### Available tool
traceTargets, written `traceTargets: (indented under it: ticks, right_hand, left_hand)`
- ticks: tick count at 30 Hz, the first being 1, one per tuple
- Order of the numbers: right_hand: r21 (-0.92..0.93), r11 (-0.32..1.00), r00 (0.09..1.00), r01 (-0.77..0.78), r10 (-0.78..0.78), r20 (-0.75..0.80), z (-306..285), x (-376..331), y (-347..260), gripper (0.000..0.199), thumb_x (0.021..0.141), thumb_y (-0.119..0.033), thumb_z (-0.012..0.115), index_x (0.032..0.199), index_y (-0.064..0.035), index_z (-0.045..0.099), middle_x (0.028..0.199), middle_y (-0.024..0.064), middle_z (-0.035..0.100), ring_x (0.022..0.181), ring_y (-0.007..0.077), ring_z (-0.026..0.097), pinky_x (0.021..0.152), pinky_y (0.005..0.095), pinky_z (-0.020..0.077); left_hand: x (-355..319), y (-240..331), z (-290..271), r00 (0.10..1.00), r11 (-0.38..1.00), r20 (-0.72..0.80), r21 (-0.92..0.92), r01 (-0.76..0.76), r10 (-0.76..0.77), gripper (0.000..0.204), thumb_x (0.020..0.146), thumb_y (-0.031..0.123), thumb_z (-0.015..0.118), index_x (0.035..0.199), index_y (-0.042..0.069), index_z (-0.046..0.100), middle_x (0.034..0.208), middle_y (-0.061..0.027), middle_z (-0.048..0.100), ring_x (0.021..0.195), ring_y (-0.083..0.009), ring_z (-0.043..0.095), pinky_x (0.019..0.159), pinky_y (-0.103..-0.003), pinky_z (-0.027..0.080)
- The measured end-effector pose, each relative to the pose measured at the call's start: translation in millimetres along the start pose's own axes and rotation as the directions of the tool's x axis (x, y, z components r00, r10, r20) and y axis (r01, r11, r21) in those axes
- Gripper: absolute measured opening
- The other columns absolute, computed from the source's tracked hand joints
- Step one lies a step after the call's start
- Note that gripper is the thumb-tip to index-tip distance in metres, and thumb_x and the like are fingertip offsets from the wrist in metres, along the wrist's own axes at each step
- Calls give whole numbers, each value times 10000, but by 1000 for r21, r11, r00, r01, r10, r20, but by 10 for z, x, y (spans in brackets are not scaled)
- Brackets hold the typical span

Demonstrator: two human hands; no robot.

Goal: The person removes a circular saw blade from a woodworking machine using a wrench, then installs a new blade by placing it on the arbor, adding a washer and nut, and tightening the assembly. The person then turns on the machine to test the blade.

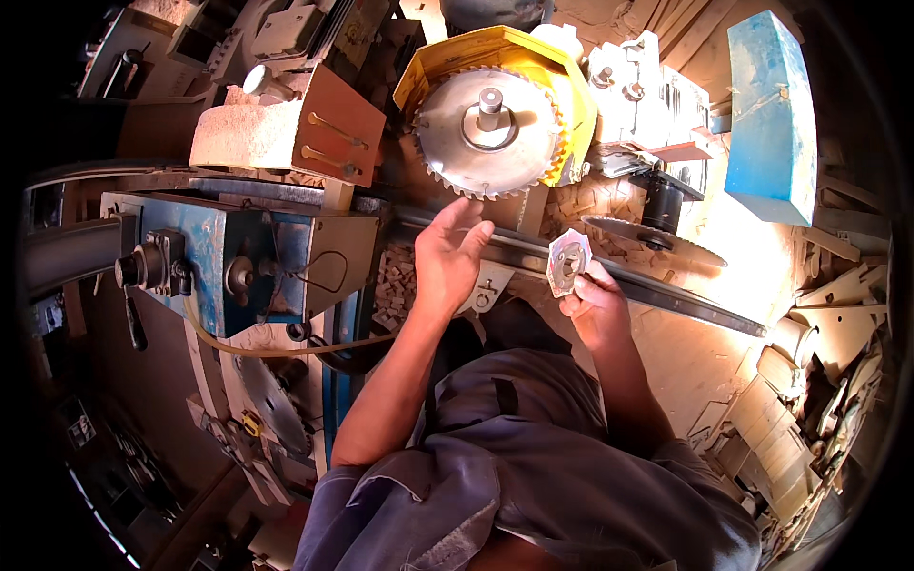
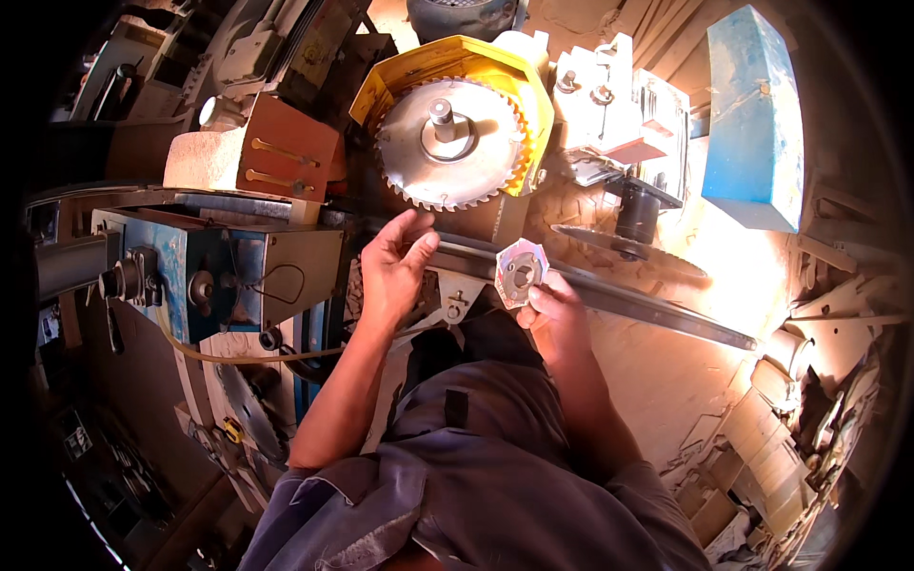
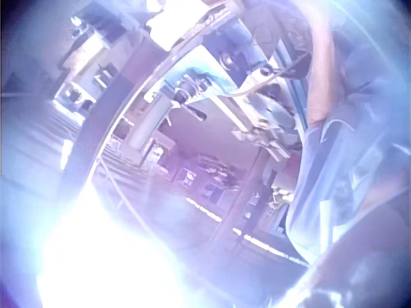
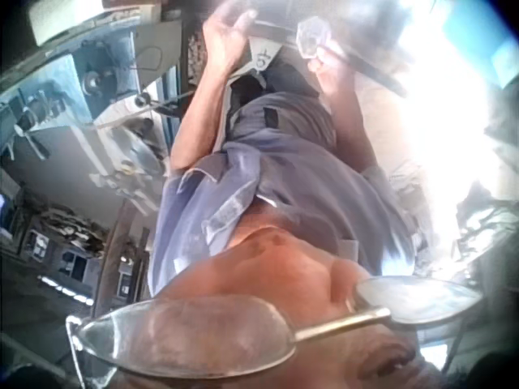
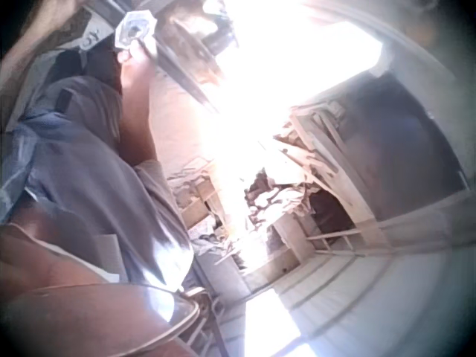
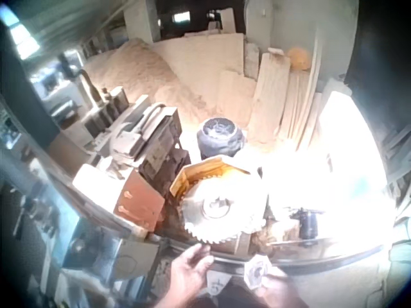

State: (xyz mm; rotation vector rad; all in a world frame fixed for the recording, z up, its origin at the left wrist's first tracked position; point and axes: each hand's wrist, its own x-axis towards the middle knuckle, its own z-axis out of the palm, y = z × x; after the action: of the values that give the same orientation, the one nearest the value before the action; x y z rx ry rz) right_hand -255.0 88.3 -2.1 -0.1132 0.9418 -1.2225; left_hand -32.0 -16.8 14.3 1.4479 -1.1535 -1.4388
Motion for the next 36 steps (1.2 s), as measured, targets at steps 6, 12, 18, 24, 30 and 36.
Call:
traceTargets:
  ticks: [6, 12, 18, 24, 30, 36]
  right_hand:
    - [85, 990, 991, 108, -100, -92, -387, -337, -108, 288, 944, -10, 536, 1228, -9, 586, 1044, 86, 645, 705, 114, 538, 624, 265, 446]
    - [143, 980, 980, 138, -114, -164, -551, -347, -96, 225, 944, 17, 530, 1160, 3, 594, 948, 91, 653, 730, 145, 574, 634, 282, 446]
    - [156, 978, 976, 140, -109, -191, -590, -261, -106, 213, 951, 13, 530, 1147, -2, 610, 943, 77, 653, 716, 130, 564, 626, 286, 442]
    - [161, 981, 988, 111, -92, -122, -602, -123, -65, 229, 971, -11, 538, 1187, -6, 614, 977, 71, 664, 719, 115, 564, 639, 277, 445]
    - [158, 985, 993, 74, -57, -106, -495, -52, -74, 233, 954, -38, 566, 1182, 9, 585, 1016, 83, 656, 746, 113, 577, 647, 272, 470]
    - [141, 988, 994, 70, -57, -92, -465, -52, -49, 231, 961, -54, 583, 1184, 6, 588, 1027, 89, 657, 742, 116, 573, 654, 275, 471]
  left_hand:
    - [1165, 9, 508, 976, 999, -218, -28, -28, 21, 592, 872, -63, 653, 1412, -161, 433, 1236, -188, 653, 1025, -177, 638, 930, -292, 512]
    - [1334, -115, 512, 973, 1000, -230, 20, -19, 23, 688, 847, -85, 644, 1484, -102, 383, 1388, -206, 577, 997, -167, 621, 876, -278, 517]
    - [1244, 101, 640, 974, 990, -224, 140, 9, 22, 696, 851, -112, 636, 1501, -64, 394, 1424, -224, 548, 913, -136, 604, 838, -261, 531]
    - [1423, 91, 448, 955, 929, -262, -368, 30, -135, 714, 841, -166, 583, 1506, -87, 338, 1174, -196, 620, 833, -145, 566, 733, -236, 461]
    - [1436, 169, 540, 893, 910, -368, -404, 96, -257, 728, 793, -161, 616, 1479, -100, 380, 1012, -124, 656, 856, -181, 633, 745, -332, 554]
    - [1507, 91, 615, 870, 936, -428, -337, 98, -245, 632, 820, -164, 641, 1410, -136, 416, 1167, -258, 649, 801, -257, 698, 590, -302, 582]
